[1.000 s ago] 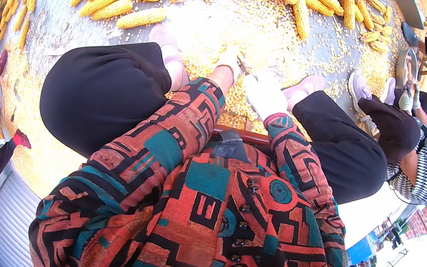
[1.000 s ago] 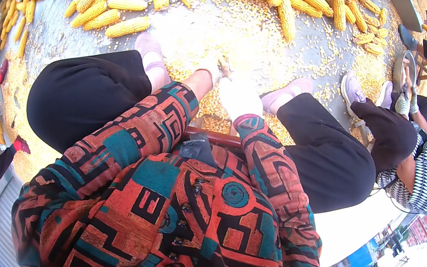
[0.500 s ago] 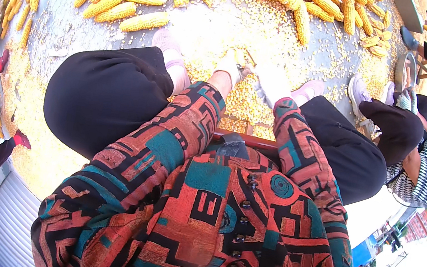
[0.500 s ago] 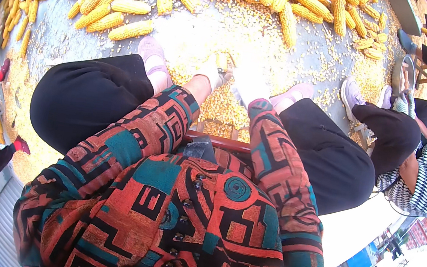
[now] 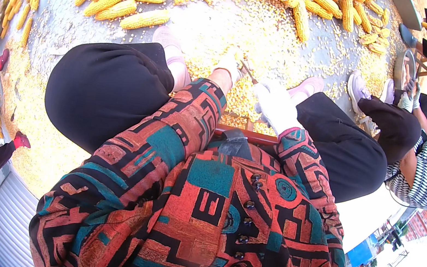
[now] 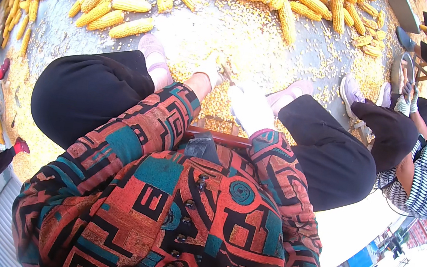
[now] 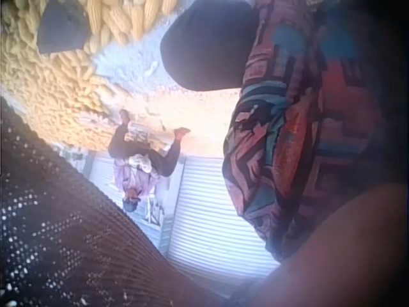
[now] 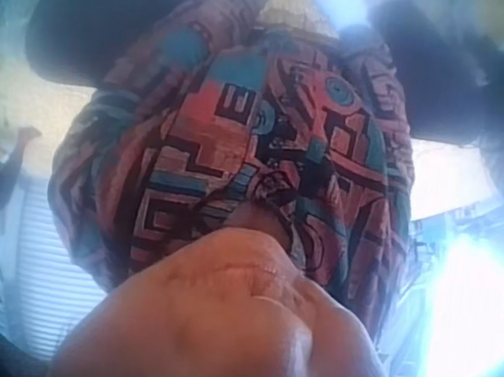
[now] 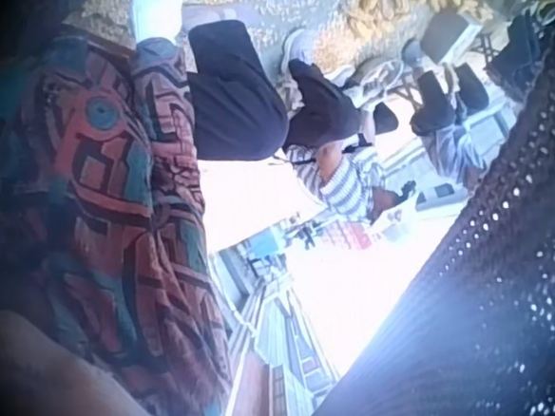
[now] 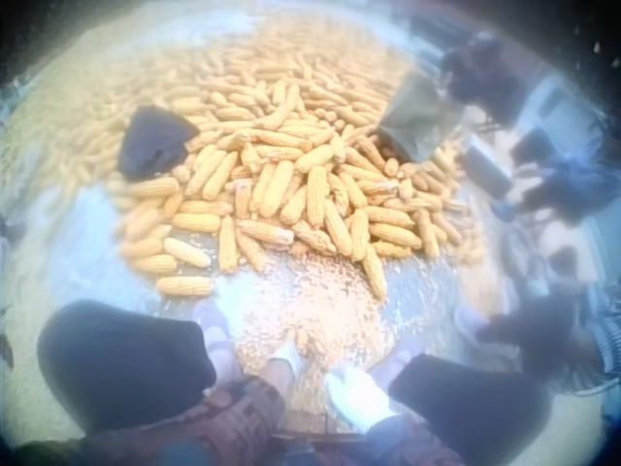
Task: The person sits cross-legged on the ground and shucks corn cobs by hand, removing kernels from the cob and dropping them onto the floor. The person handles multiple corn cobs one at a time, rotating them to remove kernels.
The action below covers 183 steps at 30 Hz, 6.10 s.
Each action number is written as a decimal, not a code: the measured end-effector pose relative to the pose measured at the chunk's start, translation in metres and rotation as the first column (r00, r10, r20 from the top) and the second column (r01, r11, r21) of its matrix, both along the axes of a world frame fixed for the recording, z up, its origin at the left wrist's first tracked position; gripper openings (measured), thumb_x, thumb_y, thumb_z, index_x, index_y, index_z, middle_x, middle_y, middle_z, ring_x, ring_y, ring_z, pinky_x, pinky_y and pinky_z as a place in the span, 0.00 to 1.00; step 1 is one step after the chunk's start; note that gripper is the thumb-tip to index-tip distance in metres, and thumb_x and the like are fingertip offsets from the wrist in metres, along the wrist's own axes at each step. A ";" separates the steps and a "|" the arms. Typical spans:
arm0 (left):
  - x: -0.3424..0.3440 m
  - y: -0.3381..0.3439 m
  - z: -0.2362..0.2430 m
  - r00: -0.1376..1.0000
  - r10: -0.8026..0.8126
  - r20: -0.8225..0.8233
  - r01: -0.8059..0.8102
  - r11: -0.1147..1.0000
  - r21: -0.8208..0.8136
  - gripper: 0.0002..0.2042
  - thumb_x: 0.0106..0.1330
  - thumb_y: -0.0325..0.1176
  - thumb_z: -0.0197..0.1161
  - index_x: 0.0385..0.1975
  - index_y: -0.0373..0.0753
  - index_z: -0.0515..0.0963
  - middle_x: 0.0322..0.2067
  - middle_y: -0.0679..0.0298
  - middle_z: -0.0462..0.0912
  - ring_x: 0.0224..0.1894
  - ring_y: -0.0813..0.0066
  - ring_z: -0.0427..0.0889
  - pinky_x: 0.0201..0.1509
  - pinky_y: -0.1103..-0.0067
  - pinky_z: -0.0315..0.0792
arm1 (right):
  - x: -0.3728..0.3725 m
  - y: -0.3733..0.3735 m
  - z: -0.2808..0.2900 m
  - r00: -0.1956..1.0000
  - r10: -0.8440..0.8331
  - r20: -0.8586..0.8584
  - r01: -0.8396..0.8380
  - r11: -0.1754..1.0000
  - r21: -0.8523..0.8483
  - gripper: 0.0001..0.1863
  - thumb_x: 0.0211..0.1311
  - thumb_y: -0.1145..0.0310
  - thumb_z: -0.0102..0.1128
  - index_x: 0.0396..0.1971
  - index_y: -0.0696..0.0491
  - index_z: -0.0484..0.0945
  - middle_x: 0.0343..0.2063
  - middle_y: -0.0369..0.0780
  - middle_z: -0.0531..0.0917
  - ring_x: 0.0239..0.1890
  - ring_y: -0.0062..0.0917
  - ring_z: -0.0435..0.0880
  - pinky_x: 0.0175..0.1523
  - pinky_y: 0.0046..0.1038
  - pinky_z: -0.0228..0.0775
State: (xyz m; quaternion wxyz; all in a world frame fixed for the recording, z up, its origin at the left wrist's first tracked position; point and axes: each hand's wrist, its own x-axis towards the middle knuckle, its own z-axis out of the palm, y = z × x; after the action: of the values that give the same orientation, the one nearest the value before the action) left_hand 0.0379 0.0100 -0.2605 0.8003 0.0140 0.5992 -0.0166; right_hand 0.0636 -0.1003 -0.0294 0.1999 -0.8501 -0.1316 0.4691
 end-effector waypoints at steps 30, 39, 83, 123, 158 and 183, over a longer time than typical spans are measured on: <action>-0.010 -0.019 -0.057 1.000 -0.002 0.014 0.002 1.000 -0.031 0.26 0.63 0.59 0.52 0.49 0.42 0.72 0.41 0.56 0.78 0.39 0.58 0.77 0.41 0.61 0.75 | 0.002 0.013 -0.052 0.948 0.221 0.230 -0.224 0.975 -0.014 0.17 0.63 0.57 0.46 0.34 0.54 0.78 0.24 0.45 0.80 0.27 0.34 0.81 0.36 0.35 0.71; -0.005 -0.017 0.007 0.936 -0.337 -0.102 0.340 0.787 0.516 0.21 0.65 0.49 0.56 0.49 0.40 0.73 0.41 0.56 0.78 0.44 0.65 0.76 0.47 0.68 0.73 | 0.032 0.014 0.015 0.966 -0.258 0.025 0.256 0.965 0.061 0.18 0.63 0.56 0.49 0.42 0.53 0.76 0.19 0.38 0.78 0.15 0.22 0.74 0.22 0.26 0.65; 0.002 0.061 0.056 0.972 0.079 0.221 -0.104 0.989 0.105 0.18 0.61 0.40 0.63 0.44 0.40 0.65 0.35 0.56 0.71 0.27 0.63 0.77 0.22 0.75 0.80 | 0.012 0.005 0.070 0.790 -0.523 -0.321 0.599 0.770 0.219 0.23 0.63 0.58 0.53 0.54 0.56 0.71 0.20 0.37 0.78 0.11 0.16 0.69 0.15 0.20 0.60; -0.009 0.005 0.022 0.995 0.104 -0.002 -0.104 0.995 0.012 0.30 0.65 0.61 0.47 0.53 0.38 0.67 0.41 0.51 0.76 0.32 0.64 0.78 0.31 0.72 0.74 | 0.003 0.092 -0.049 0.842 0.417 0.343 -0.344 0.904 -0.253 0.17 0.60 0.58 0.45 0.38 0.54 0.76 0.33 0.52 0.82 0.38 0.48 0.81 0.45 0.45 0.71; -0.019 0.009 0.031 0.961 0.276 0.000 -0.276 0.961 -0.029 0.20 0.65 0.56 0.54 0.46 0.47 0.69 0.37 0.61 0.74 0.36 0.65 0.74 0.31 0.71 0.75 | -0.024 0.020 0.023 0.912 0.295 0.286 -0.271 0.955 -0.120 0.19 0.63 0.56 0.49 0.46 0.52 0.76 0.39 0.48 0.82 0.44 0.41 0.81 0.48 0.35 0.71; -0.013 0.015 0.049 0.978 -0.099 -0.182 0.122 0.986 0.117 0.34 0.66 0.60 0.45 0.59 0.35 0.65 0.52 0.50 0.74 0.48 0.58 0.78 0.50 0.67 0.72 | 0.003 0.054 -0.037 0.876 0.341 0.341 -0.333 0.939 -0.086 0.18 0.61 0.58 0.47 0.38 0.55 0.78 0.33 0.52 0.81 0.39 0.47 0.80 0.46 0.41 0.71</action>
State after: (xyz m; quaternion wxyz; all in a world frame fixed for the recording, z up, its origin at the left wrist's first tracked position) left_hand 0.0251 0.0247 -0.2117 0.7398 0.0971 0.6654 -0.0240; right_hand 0.0669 -0.0461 -0.0667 0.0781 -0.8864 -0.3052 0.3392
